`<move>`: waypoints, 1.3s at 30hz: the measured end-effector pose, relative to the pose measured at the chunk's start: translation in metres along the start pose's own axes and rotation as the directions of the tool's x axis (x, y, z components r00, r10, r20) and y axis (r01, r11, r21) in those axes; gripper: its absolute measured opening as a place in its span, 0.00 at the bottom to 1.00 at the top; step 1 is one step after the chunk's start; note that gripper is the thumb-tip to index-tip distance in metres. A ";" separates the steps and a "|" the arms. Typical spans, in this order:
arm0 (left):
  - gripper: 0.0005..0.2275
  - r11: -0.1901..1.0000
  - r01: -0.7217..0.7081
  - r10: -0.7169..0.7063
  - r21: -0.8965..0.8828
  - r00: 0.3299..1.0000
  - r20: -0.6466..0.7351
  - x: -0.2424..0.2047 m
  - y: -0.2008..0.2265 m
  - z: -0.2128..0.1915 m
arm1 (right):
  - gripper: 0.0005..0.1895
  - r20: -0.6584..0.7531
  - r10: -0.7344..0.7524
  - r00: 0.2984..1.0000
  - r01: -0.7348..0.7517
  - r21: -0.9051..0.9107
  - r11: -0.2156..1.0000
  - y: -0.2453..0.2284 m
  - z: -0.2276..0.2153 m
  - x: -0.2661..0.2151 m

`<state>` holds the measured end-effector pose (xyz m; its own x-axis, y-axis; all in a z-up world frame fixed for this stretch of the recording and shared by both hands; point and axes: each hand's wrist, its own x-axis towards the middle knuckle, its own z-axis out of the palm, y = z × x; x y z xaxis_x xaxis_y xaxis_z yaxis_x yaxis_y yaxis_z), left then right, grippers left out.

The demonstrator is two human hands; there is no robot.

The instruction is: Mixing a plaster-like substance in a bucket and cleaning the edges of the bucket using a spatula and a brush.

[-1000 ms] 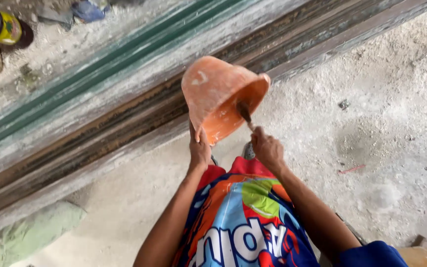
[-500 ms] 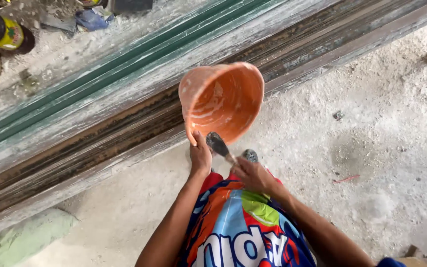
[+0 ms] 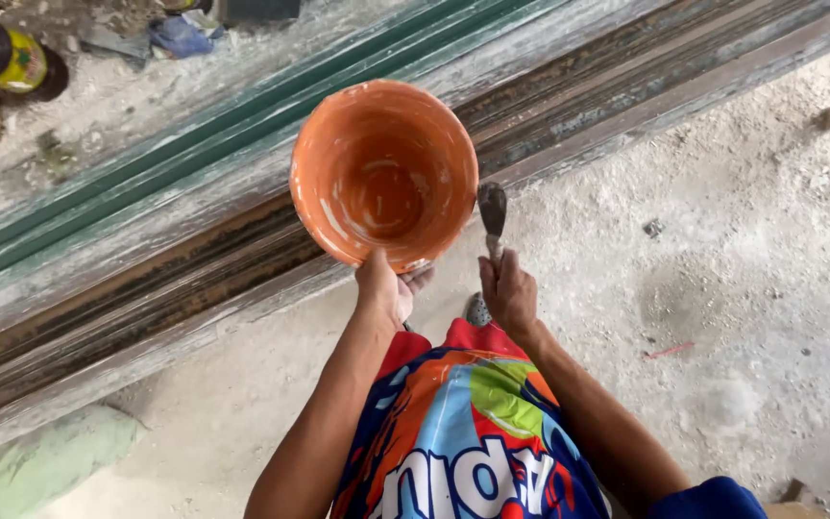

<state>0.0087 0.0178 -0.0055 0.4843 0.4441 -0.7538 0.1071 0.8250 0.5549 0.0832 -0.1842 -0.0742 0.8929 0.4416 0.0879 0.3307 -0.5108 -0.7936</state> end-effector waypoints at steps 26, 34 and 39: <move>0.22 0.965 0.129 -0.178 0.229 0.961 0.209 -0.004 -0.102 0.185 | 0.10 -0.099 0.550 0.829 -0.507 0.282 0.815 -0.034 -0.121 -0.069; 0.23 0.847 0.197 -0.324 0.494 0.928 0.185 0.000 -0.168 0.209 | 0.19 -0.720 0.236 0.652 0.088 0.381 0.920 0.012 -0.122 -0.134; 0.20 0.836 0.237 -0.417 0.495 0.860 0.293 0.031 -0.199 0.222 | 0.12 -0.645 0.481 0.594 -0.631 -0.003 0.776 -0.011 -0.143 -0.150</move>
<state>0.1945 -0.2101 -0.0608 0.6262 -0.0644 -0.7770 0.6341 0.6220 0.4595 -0.0108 -0.3508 0.0071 0.8866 -0.4587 0.0589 -0.3061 -0.6775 -0.6689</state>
